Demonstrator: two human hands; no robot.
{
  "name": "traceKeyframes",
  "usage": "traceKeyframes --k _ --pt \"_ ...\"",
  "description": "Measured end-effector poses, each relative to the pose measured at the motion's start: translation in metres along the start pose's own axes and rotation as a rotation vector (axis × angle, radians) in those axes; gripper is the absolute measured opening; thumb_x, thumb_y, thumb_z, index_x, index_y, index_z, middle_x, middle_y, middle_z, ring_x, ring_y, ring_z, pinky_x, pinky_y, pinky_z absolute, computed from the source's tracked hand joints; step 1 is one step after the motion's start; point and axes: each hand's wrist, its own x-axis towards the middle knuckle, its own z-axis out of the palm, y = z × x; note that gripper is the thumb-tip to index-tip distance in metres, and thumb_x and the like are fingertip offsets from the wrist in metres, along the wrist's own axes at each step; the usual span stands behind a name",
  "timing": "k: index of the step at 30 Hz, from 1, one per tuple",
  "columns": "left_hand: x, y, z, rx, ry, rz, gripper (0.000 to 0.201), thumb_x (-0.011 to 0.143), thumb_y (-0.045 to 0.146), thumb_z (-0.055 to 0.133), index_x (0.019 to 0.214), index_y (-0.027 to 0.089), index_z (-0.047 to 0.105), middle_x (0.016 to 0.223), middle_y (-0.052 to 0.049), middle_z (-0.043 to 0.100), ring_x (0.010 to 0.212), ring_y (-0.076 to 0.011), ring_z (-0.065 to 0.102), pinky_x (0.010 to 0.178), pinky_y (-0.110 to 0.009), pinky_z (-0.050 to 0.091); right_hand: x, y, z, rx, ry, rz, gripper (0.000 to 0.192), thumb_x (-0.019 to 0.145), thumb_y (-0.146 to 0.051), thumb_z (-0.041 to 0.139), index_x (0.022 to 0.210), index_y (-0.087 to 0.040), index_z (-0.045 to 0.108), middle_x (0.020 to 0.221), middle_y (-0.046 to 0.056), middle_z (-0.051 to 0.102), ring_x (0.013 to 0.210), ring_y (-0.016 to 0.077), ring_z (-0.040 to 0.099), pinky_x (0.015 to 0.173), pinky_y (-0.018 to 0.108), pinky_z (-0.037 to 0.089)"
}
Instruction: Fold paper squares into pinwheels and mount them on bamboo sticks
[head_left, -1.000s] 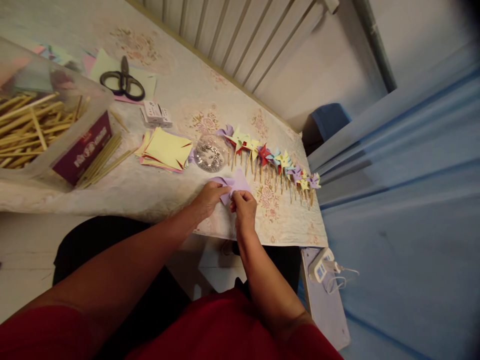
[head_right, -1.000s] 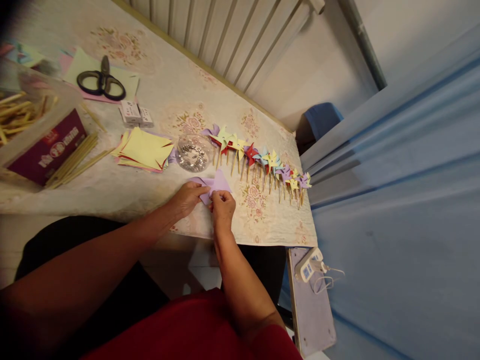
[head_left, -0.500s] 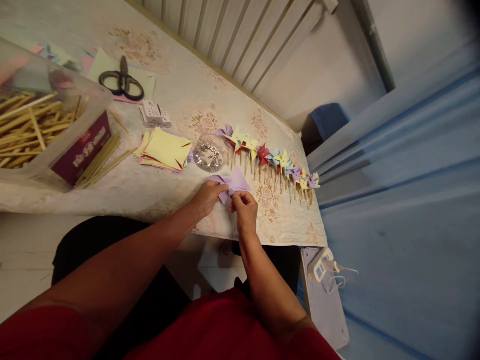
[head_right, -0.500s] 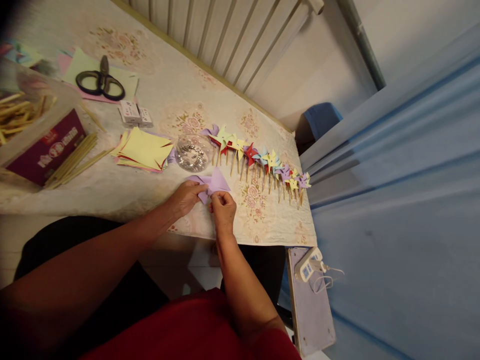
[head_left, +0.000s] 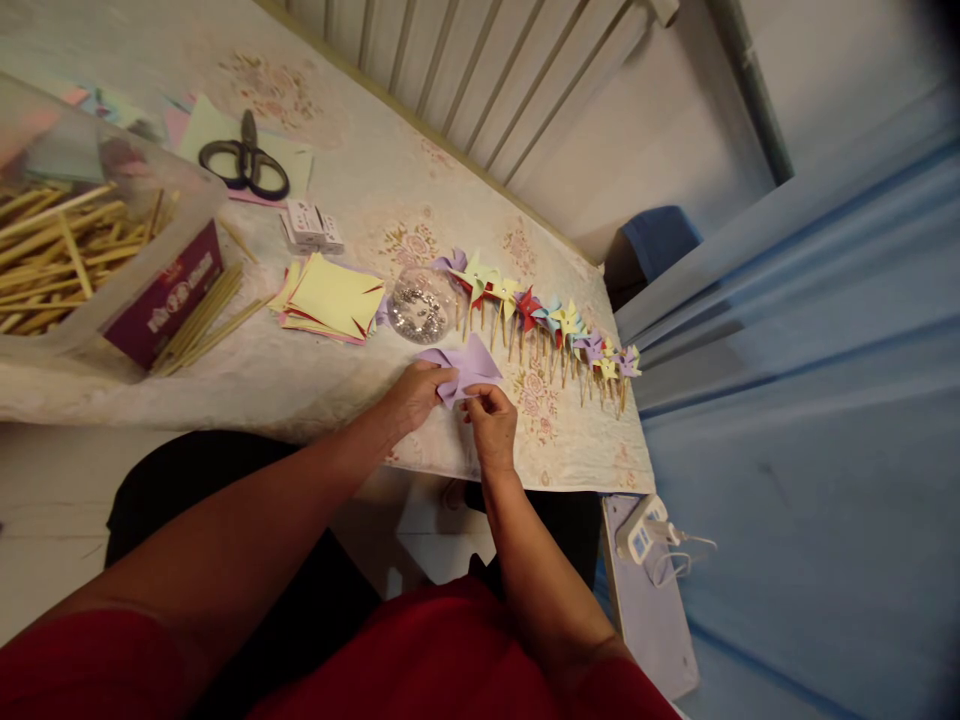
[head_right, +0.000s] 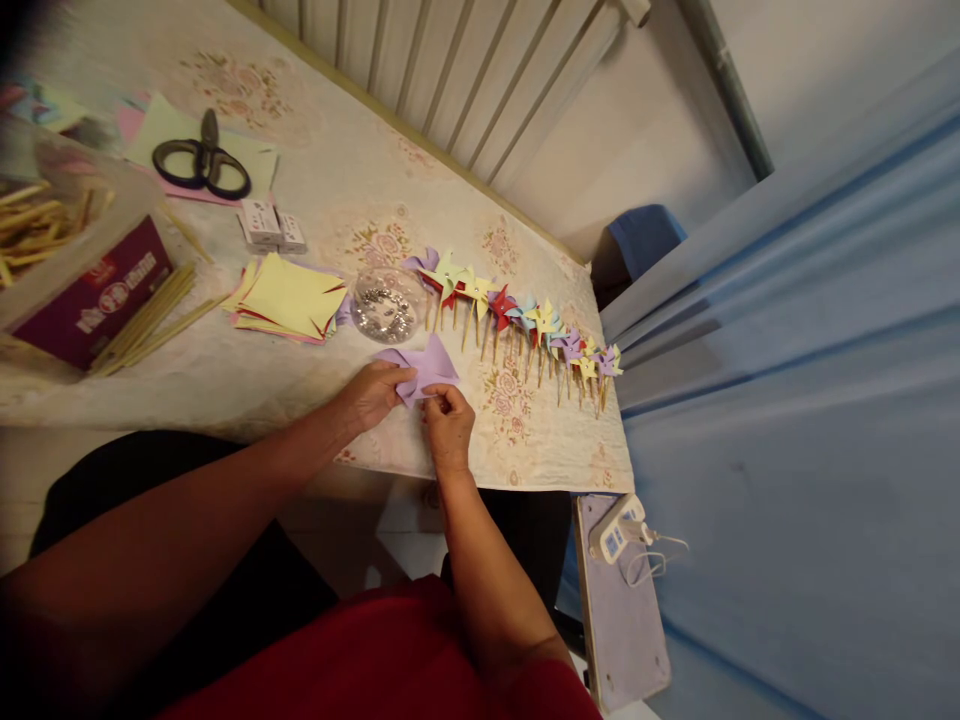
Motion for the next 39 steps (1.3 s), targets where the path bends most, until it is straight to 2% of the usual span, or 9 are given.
traceKeyframes --k 17,24,28,35,39 --pt "0.006 -0.008 -0.006 -0.022 -0.011 0.007 0.012 0.061 0.019 0.072 0.07 0.015 0.066 0.064 0.0 0.063 0.056 -0.0109 0.055 0.055 -0.023 0.043 0.002 0.001 -0.002 -0.01 -0.002 -0.006 0.02 0.07 -0.024 0.052 0.082 -0.021 0.067 0.061 -0.006 0.058 0.054 0.0119 0.05 0.058 0.024 0.042" --pt "0.002 -0.01 -0.005 -0.042 -0.068 0.04 0.036 0.062 0.026 0.08 0.093 0.012 0.067 0.083 -0.003 0.07 0.073 -0.0144 0.062 0.069 -0.027 0.048 0.002 0.0 -0.002 0.011 0.032 -0.002 0.019 0.07 -0.025 0.052 0.082 -0.021 0.067 0.06 -0.006 0.058 0.055 0.0121 0.051 0.058 0.024 0.042" --pt "-0.001 -0.01 -0.003 0.03 -0.044 0.04 0.047 0.054 0.018 0.083 0.097 0.013 0.065 0.085 -0.001 0.068 0.073 -0.0127 0.061 0.066 -0.024 0.044 0.004 0.002 -0.003 0.004 0.061 -0.003 0.02 0.07 -0.024 0.052 0.082 -0.021 0.067 0.06 -0.006 0.058 0.055 0.0123 0.051 0.058 0.024 0.042" --pt "0.002 -0.011 -0.005 0.007 -0.006 0.021 0.033 0.059 0.017 0.076 0.09 0.015 0.065 0.087 -0.004 0.07 0.075 -0.0144 0.062 0.07 -0.027 0.05 0.006 0.004 -0.005 0.008 0.07 -0.011 0.019 0.07 -0.024 0.053 0.082 -0.021 0.067 0.059 -0.007 0.056 0.055 0.0117 0.049 0.057 0.023 0.04" --pt "0.004 -0.014 -0.007 -0.003 0.004 -0.009 0.033 0.062 0.016 0.075 0.093 0.014 0.066 0.087 -0.005 0.071 0.075 -0.0155 0.064 0.069 -0.028 0.052 0.005 0.005 -0.005 0.009 0.062 -0.013 0.019 0.071 -0.024 0.052 0.082 -0.021 0.067 0.06 -0.007 0.057 0.054 0.0116 0.049 0.057 0.024 0.04"
